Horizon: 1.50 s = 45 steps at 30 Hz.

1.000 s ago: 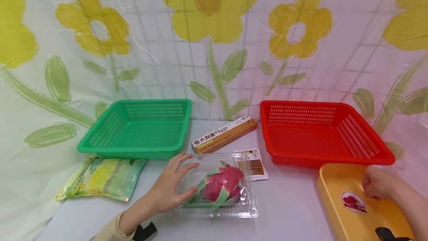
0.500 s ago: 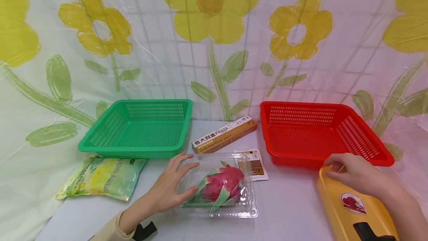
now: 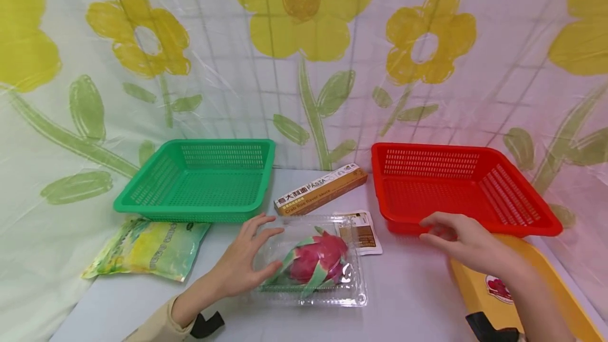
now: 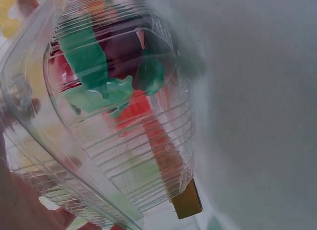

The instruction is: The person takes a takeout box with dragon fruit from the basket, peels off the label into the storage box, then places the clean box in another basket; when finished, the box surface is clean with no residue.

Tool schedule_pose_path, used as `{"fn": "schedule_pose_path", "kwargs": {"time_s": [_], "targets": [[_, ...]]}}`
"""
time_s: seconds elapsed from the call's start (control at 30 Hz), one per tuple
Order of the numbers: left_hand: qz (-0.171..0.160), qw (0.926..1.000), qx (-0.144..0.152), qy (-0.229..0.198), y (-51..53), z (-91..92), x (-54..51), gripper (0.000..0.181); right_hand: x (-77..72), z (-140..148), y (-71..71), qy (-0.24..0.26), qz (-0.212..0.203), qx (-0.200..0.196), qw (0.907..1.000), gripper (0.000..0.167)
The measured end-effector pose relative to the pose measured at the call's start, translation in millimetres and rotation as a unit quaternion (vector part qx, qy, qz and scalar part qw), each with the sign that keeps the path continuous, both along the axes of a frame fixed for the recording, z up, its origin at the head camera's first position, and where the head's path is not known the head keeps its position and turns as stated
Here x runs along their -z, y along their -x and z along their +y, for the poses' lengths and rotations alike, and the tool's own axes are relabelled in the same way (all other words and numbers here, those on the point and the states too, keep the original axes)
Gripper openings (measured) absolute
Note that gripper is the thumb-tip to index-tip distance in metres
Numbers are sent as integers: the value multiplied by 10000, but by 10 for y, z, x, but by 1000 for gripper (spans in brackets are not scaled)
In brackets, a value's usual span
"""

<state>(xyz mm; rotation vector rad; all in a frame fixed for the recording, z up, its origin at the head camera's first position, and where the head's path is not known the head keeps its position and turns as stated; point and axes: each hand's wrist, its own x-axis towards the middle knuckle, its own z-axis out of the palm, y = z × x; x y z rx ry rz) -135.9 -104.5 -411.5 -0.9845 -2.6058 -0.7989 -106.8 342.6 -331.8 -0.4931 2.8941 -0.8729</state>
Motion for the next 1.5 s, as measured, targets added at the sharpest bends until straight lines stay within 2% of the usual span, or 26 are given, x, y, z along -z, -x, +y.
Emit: {"fn": "schedule_pose_path", "kwargs": {"time_s": [0.2, 0.4, 0.5, 0.63, 0.87, 0.97, 1.07, 1.2, 1.37, 1.5], "targets": [[-39, 9999, 1, -154, 30, 13, -11, 56, 121, -251, 57, 388, 190, -19, 9991, 27], [-187, 9987, 49, -479, 24, 0, 11, 60, 321, -504, 52, 1195, -171, 181, 9925, 33], [-255, 9979, 39, -588, 18, -27, 21, 61, 403, -635, 23, 1707, -644, 414, 9823, 41], [-185, 9980, -50, -604, -14, -69, 35, 62, 514, -799, -10, 2270, -1130, 615, 9654, 51], [-97, 9957, -400, -832, -80, -125, 73, 65, 670, -1043, -46, 2895, -1563, 520, 9429, 60], [-166, 9937, -504, -986, -91, -125, 88, 65, 716, -1133, -73, 3056, -1735, 599, 9343, 65], [-345, 9917, -584, -1089, -93, -116, 98, 66, 752, -1215, -93, 3040, -1963, 837, 9285, 72], [-821, 9878, -679, -1140, -94, -103, 99, 66, 796, -1301, -99, 2882, -2156, 1070, 9268, 75], [-1546, 9774, -694, -1263, -104, -90, 92, 70, 840, -1353, -95, 2914, -2269, 1123, 9225, 67], [-1693, 9728, -648, -1439, -111, -79, 107, 73, 858, -1380, -104, 2901, -2270, 1101, 9231, 60]]}}
